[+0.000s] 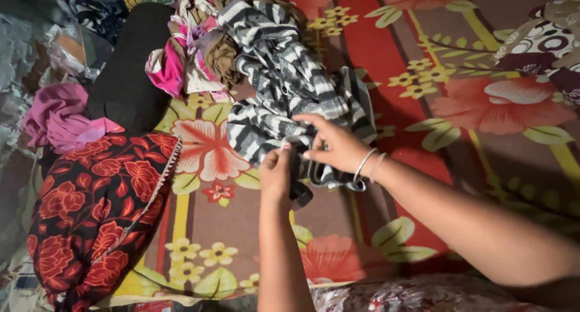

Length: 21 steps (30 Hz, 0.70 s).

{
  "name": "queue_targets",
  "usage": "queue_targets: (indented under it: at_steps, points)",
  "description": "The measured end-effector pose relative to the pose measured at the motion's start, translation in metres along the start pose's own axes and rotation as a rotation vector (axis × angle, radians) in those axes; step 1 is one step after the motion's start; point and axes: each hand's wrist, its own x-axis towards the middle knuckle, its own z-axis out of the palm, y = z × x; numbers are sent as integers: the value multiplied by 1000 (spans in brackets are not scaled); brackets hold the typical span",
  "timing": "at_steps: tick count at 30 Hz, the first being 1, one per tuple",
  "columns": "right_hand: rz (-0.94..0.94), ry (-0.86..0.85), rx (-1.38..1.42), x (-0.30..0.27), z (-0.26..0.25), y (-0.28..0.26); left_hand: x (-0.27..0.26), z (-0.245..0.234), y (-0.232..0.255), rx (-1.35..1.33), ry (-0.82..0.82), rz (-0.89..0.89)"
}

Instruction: Sorting and inspecting striped clothing items on a bed.

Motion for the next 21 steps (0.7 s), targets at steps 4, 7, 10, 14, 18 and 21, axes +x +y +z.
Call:
queue_targets:
  at_steps: [4, 7, 10, 14, 18, 21]
  points:
    - [81, -125, -309, -2, 5, 11, -20, 20, 13, 104, -138, 91]
    - [-55, -88, -365, 1, 3, 37, -41, 28, 41, 389, -156, 114]
    - [257, -225, -462, 6, -7, 44, -45, 16, 37, 721, -73, 84]
    - [26, 100, -369, 19, -17, 26, -45, 2, 31, 807, 31, 247]
    - [-68, 345, -122, 26, -16, -14, -33, -7, 17, 609, 302, 290]
    - [63, 191, -180, 22, -19, 10, -34, -12, 19, 301, 412, 398]
